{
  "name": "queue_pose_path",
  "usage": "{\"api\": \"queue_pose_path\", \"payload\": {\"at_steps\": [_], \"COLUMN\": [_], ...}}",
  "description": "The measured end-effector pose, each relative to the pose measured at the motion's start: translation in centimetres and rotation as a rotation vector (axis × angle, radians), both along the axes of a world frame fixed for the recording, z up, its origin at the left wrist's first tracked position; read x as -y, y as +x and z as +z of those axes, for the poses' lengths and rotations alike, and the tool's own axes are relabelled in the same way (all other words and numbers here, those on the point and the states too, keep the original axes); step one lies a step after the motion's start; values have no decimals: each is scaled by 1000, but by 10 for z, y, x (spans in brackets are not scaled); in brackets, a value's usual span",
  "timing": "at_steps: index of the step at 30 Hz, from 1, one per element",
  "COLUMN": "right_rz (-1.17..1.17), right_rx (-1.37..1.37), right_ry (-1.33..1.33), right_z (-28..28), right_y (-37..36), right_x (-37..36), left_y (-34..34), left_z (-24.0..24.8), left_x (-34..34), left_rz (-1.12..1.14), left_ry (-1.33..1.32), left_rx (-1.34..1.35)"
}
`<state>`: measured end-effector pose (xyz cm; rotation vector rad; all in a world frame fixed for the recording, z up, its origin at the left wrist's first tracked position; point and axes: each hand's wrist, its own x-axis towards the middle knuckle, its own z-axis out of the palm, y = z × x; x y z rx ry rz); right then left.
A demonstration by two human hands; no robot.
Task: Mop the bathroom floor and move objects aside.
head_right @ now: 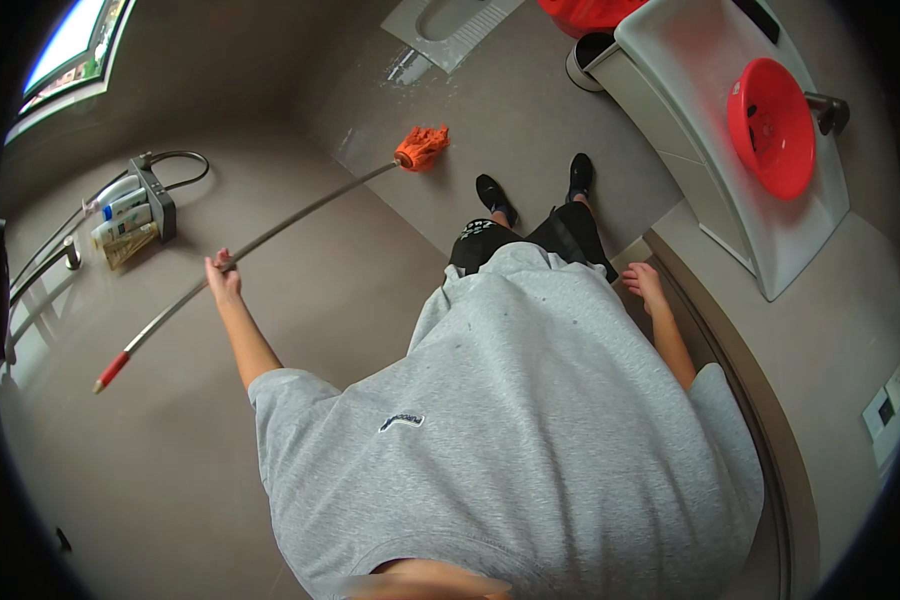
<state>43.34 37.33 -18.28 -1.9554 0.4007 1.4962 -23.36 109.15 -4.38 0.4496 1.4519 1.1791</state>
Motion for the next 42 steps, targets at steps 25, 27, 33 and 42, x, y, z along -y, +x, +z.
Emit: {"api": "queue_pose_path", "payload": {"at_steps": [25,27,33,42], "right_rz": [480,418,199,-442], "right_rx": [382,378,386,236], "right_ry": [126,144,206,259], "right_z": [14,19,30,-4], "right_y": [-108,-118,-113,-19], "right_x": [5,-1,11,14], "left_y": [37,48,107,426], "left_z": [-113,-134,-216,-152], "left_x": [40,42,127,240], "left_rz": [204,99,-398,-1444], "left_ry": [-557,-568,-702,-337], "left_rx": [-89,-152,-443,-576]}}
